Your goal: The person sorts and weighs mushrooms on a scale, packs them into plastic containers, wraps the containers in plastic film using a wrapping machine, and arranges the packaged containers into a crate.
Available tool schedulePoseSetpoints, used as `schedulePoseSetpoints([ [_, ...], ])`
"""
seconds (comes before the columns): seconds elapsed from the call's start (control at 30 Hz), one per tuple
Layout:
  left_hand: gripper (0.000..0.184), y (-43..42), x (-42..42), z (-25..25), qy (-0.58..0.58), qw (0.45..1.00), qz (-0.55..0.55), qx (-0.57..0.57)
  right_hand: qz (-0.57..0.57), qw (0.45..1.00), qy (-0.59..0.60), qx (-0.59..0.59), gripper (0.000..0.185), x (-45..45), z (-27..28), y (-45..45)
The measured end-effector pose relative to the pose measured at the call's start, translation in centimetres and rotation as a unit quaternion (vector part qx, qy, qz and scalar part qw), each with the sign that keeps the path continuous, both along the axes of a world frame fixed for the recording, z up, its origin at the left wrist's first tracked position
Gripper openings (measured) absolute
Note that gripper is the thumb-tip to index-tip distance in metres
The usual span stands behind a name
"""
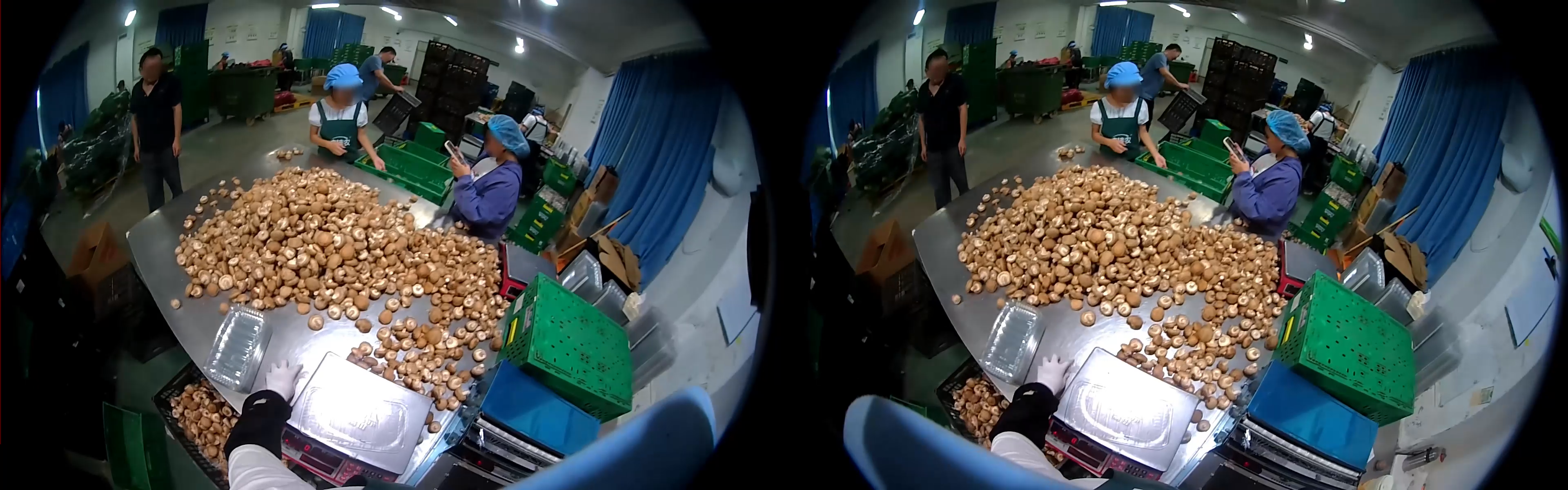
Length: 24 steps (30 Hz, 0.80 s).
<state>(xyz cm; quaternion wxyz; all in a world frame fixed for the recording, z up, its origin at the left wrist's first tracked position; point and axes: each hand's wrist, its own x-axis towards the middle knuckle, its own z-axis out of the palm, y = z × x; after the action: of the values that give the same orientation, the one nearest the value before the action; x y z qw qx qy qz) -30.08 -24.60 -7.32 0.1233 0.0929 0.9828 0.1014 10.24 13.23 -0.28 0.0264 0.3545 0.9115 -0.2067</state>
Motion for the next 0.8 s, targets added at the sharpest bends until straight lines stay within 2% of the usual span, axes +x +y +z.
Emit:
schedulePoseSetpoints([
  [0.03,0.024,-0.6,0.1,-2.5,0.065,0.997,-0.028,0.039,0.000,1.000,0.000,-0.003,0.019,0.1,0.0,0.0],
  [0.07,0.024,-1.8,-0.7,-5.6,0.033,0.997,-0.057,0.049,-0.001,1.000,0.001,-0.006,0.018,0.3,0.1,0.0],
  [0.13,0.024,-3.4,0.7,-7.3,0.053,0.991,-0.020,0.123,0.001,1.000,0.005,-0.014,0.018,0.6,0.1,0.0],
  [0.17,0.024,-4.4,1.6,-7.9,0.049,0.992,-0.012,0.116,0.004,1.000,0.009,-0.018,0.018,0.7,0.1,-0.1],
  [0.23,0.027,-6.3,4.0,-8.9,0.088,0.947,0.148,0.271,0.010,0.999,0.026,-0.024,0.018,1.0,0.1,0.1],
  [0.27,0.027,-6.9,5.5,-8.5,0.090,0.947,0.154,0.267,0.015,0.999,0.037,-0.029,0.017,0.9,0.2,0.3],
  [0.3,0.026,-7.3,7.3,-7.4,0.118,0.871,0.247,0.408,0.018,0.998,0.051,-0.034,0.017,1.1,0.2,0.4],
  [0.33,0.025,-7.4,9.0,-6.4,0.141,0.766,0.326,0.536,0.025,0.996,0.070,-0.041,0.017,1.1,0.2,0.5],
  [0.4,0.018,-8.5,13.0,-5.1,0.144,0.715,0.377,0.571,0.032,0.991,0.116,-0.065,0.017,1.1,0.6,0.5],
  [0.47,0.015,-7.5,18.1,1.7,-0.006,0.697,0.392,0.600,0.053,0.978,0.170,-0.113,0.016,0.5,1.4,-0.1],
  [0.53,0.021,-3.4,21.7,8.2,-0.117,0.666,0.358,0.644,0.100,0.956,0.222,-0.166,0.016,-1.0,2.4,-1.3],
  [0.6,0.027,0.0,24.5,8.4,-0.282,0.654,0.350,0.609,0.186,0.927,0.271,-0.182,0.011,-3.1,3.7,-3.0],
  [0.63,0.027,2.1,25.4,7.6,-0.276,0.651,0.360,0.609,0.236,0.911,0.286,-0.180,0.011,-4.2,4.4,-3.9],
  [0.67,0.026,4.4,25.6,5.8,-0.429,0.516,0.255,0.696,0.323,0.877,0.328,-0.137,0.016,-5.2,5.3,-4.8],
  [0.73,0.024,9.2,26.1,3.6,-0.640,0.170,-0.014,0.749,0.417,0.832,0.344,-0.129,0.032,-6.6,7.5,-7.1],
  [0.8,0.021,14.1,28.1,5.7,-0.532,0.380,0.190,0.732,0.473,0.807,0.343,-0.085,0.044,-6.6,7.6,-9.0],
])
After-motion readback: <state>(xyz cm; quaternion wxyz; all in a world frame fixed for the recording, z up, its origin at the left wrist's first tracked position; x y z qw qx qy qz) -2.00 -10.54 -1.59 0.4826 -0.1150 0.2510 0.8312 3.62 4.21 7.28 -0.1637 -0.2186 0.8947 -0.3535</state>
